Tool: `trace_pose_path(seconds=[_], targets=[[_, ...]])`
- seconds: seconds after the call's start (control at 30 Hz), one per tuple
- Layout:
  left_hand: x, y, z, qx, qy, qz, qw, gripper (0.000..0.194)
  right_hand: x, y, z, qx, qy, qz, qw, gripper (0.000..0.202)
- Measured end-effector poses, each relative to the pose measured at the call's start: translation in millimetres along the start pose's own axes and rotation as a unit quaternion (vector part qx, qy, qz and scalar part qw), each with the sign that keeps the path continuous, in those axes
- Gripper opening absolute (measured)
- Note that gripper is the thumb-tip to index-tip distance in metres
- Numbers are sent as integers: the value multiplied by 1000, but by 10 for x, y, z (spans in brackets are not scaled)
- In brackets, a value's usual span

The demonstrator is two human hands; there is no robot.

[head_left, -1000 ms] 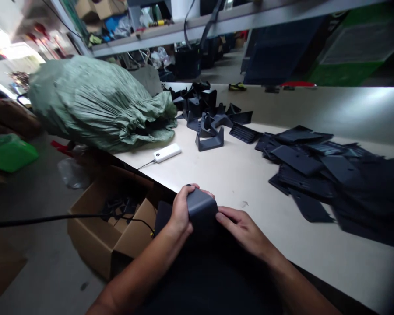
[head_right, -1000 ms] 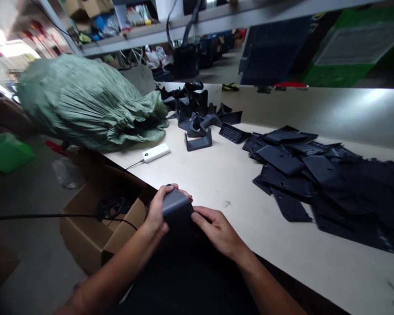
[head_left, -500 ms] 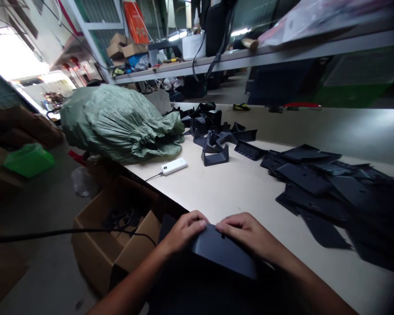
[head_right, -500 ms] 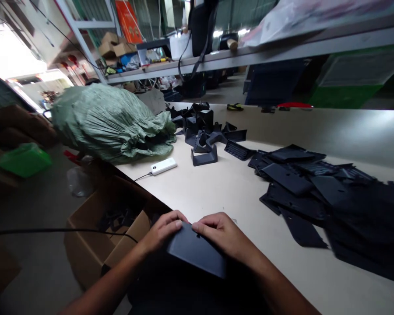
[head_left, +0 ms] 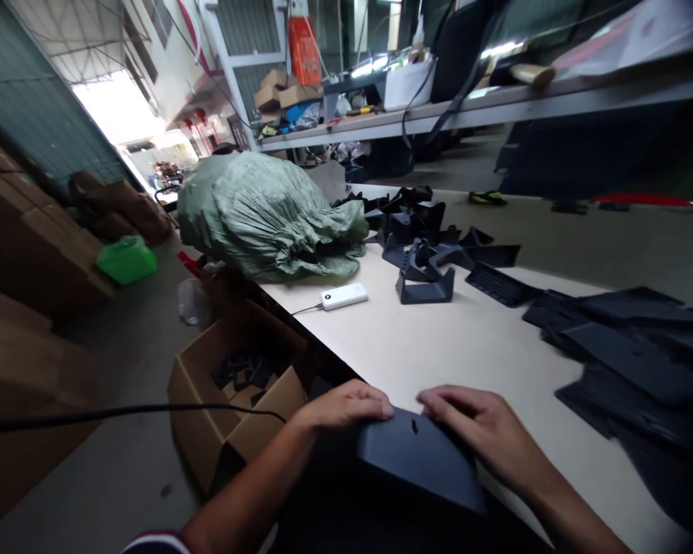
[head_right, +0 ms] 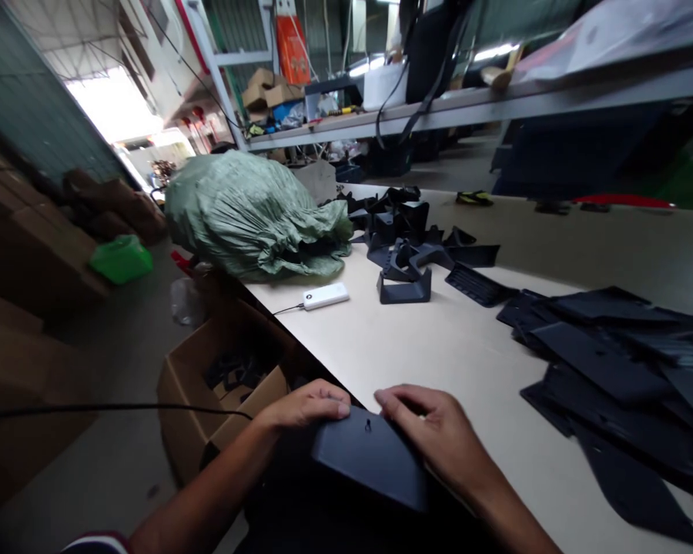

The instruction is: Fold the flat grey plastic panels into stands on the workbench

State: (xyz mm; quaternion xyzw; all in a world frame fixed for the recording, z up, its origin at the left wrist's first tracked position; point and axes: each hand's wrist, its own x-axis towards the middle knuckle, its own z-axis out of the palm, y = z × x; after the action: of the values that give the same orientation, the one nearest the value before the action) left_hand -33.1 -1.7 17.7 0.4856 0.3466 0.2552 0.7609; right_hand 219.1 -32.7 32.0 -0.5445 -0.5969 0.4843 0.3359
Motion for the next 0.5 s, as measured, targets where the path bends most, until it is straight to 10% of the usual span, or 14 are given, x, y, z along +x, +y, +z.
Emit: trace_pose_path(seconds=[0.17,0.3,0.5], targets=[[-50,-60,-297,-155,252,161,942,48,159,112,-379,-46,178,-12,983,56],[-161,-5,-636,-318,441,253,800,40,174,300,-446,-17,141,19,990,63],[-249,6,-1302,-305,554,255,732,44,183,523,-352,31,95,60,993,62]])
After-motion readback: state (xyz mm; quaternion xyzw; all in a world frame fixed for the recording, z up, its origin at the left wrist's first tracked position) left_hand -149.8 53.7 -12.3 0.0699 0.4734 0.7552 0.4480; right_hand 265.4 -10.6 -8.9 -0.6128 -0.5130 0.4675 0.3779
